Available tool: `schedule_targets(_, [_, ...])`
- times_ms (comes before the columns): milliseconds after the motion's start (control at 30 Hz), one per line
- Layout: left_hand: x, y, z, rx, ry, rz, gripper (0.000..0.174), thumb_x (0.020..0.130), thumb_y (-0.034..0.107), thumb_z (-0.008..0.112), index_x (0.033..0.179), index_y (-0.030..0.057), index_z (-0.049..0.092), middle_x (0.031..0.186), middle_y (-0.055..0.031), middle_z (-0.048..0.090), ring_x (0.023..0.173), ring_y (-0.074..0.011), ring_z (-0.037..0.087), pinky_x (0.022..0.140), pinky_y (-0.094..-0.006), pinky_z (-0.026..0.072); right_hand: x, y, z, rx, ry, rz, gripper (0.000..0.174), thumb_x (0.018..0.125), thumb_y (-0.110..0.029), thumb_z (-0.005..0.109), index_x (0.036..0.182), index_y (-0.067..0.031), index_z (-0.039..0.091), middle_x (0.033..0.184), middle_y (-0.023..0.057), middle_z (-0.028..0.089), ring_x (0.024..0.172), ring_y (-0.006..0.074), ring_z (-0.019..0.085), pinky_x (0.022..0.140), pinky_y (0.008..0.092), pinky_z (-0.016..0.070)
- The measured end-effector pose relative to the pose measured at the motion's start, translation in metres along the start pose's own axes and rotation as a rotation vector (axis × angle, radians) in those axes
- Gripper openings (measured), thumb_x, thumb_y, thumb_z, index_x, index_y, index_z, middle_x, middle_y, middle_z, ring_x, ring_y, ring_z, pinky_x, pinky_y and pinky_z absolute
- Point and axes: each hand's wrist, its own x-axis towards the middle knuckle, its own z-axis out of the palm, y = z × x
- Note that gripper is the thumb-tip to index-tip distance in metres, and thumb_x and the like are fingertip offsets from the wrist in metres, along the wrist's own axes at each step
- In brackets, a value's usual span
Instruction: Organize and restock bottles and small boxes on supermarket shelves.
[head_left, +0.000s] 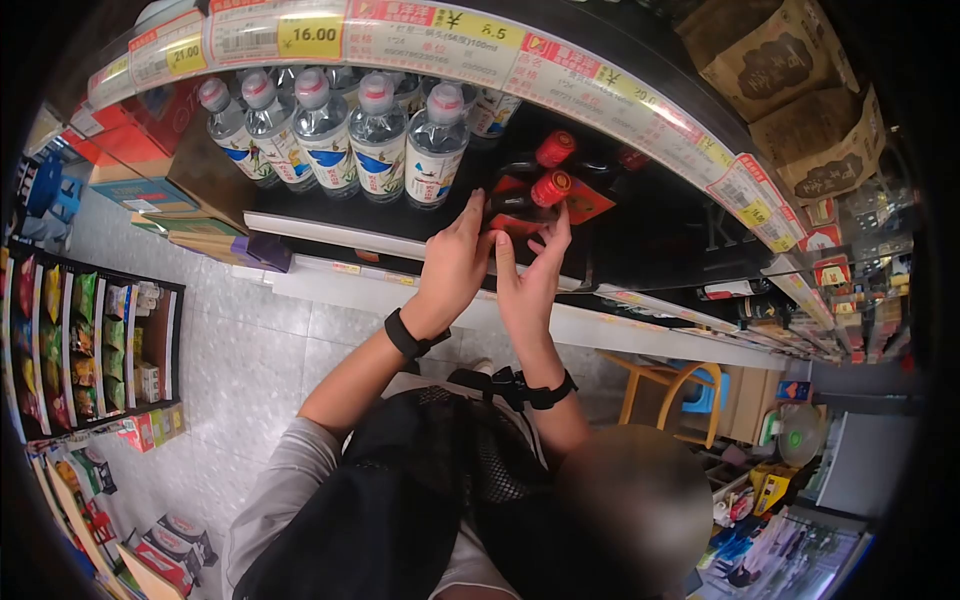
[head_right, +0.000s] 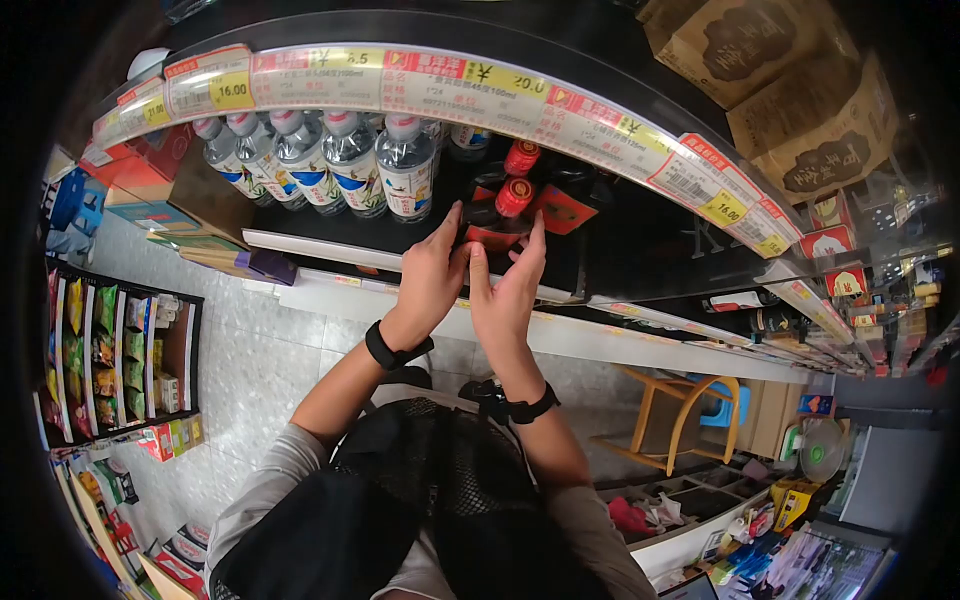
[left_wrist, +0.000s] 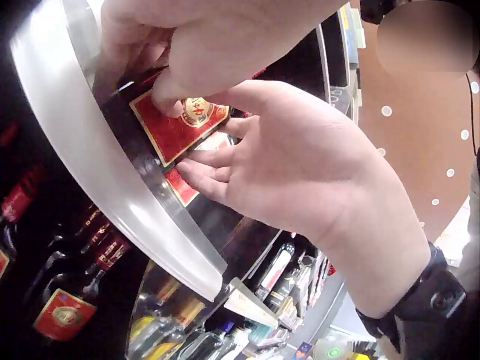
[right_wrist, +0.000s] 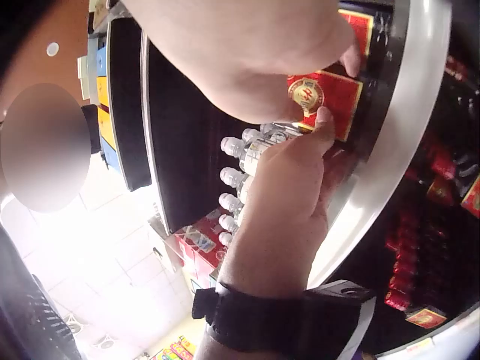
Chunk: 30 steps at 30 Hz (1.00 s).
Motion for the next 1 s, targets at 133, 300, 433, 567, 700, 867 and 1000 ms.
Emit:
schedule_targets(133, [0.008, 0.003, 0.003, 0.023, -0.002, -0.001, 0.068, 0.092, 0.006, 0.071, 0.151, -0.0119, 0.042, 0.123, -0.0327, 0.068, 0.099, -0.0483, 0.071, 0.078, -0.0513, 0.0594, 0.002, 0.010, -0.001, 0.033, -0.044, 0.025, 0.088, 0.101, -0.022, 0.072, 0.165, 0.0043, 0.017, 0.154, 0.0288, 0.042, 0.137, 0.0393, 0.048, 0.113, 0.0502, 0.0426])
schedule_targets(300, [0.011, -0.002, 0.009, 0.027, 0.013, 0.014, 0.074, 0.087, 0.006, 0.074, 0.152, -0.0109, 0.041, 0.115, -0.0302, 0.070, 0.093, -0.0480, 0.071, 0.075, -0.0509, 0.0593, 0.004, 0.009, -0.001, 0.020, -0.064, 0.020, 0.089, 0.099, -0.019, 0.071, 0.165, 0.0037, 0.017, 0.153, 0.0286, 0.043, 0.138, 0.0404, 0.047, 0.115, 0.0507, 0.0413])
schedule_targets(433, [0.017, -0.004, 0.010, 0.051, 0.031, -0.002, 0.076, 0.085, 0.005, 0.075, 0.151, -0.0106, 0.041, 0.112, -0.0296, 0.071, 0.092, -0.0479, 0.071, 0.073, -0.0512, 0.0590, 0.010, 0.010, -0.001, 0.031, -0.083, 0.009, 0.090, 0.098, -0.019, 0.072, 0.165, 0.0039, 0.017, 0.153, 0.0285, 0.044, 0.140, 0.0398, 0.046, 0.115, 0.0509, 0.0410])
schedule_targets(567, [0.024, -0.005, 0.010, 0.088, 0.030, -0.041, 0.077, 0.085, 0.003, 0.074, 0.153, -0.0100, 0.040, 0.110, -0.0303, 0.071, 0.090, -0.0484, 0.071, 0.073, -0.0512, 0.0582, 0.018, 0.012, 0.003, 0.067, -0.094, 0.006, 0.092, 0.097, -0.019, 0.073, 0.166, 0.0036, 0.017, 0.154, 0.0286, 0.043, 0.140, 0.0395, 0.045, 0.115, 0.0505, 0.0415])
schedule_targets(700, [0.025, -0.009, 0.014, 0.074, 0.068, 0.009, 0.078, 0.088, 0.003, 0.071, 0.156, -0.0098, 0.035, 0.109, -0.0314, 0.070, 0.090, -0.0497, 0.071, 0.072, -0.0511, 0.0580, 0.023, 0.012, 0.005, 0.095, -0.134, 0.020, 0.094, 0.096, -0.012, 0.074, 0.167, -0.0005, 0.014, 0.161, 0.0239, 0.037, 0.150, 0.0344, 0.042, 0.119, 0.0520, 0.0382])
schedule_targets(867, [0.025, -0.005, 0.018, -0.006, 0.040, -0.067, 0.079, 0.094, 0.001, 0.064, 0.160, -0.0086, 0.022, 0.121, -0.0366, 0.063, 0.104, -0.0542, 0.066, 0.079, -0.0532, 0.0568, 0.028, 0.010, 0.007, 0.171, -0.198, 0.052, 0.092, 0.096, -0.006, 0.071, 0.167, -0.0003, 0.013, 0.163, 0.0256, 0.033, 0.154, 0.0356, 0.036, 0.123, 0.0534, 0.0320])
schedule_targets(1000, [0.026, -0.006, 0.020, -0.016, 0.056, -0.007, 0.067, 0.094, -0.001, 0.061, 0.152, -0.0095, 0.028, 0.123, -0.0373, 0.059, 0.104, -0.0567, 0.063, 0.081, -0.0549, 0.0549, 0.031, 0.012, 0.010, 0.314, -0.231, 0.052, 0.081, 0.097, -0.002, 0.066, 0.163, 0.0009, 0.020, 0.164, 0.0253, 0.035, 0.155, 0.0346, 0.035, 0.127, 0.0532, 0.0266])
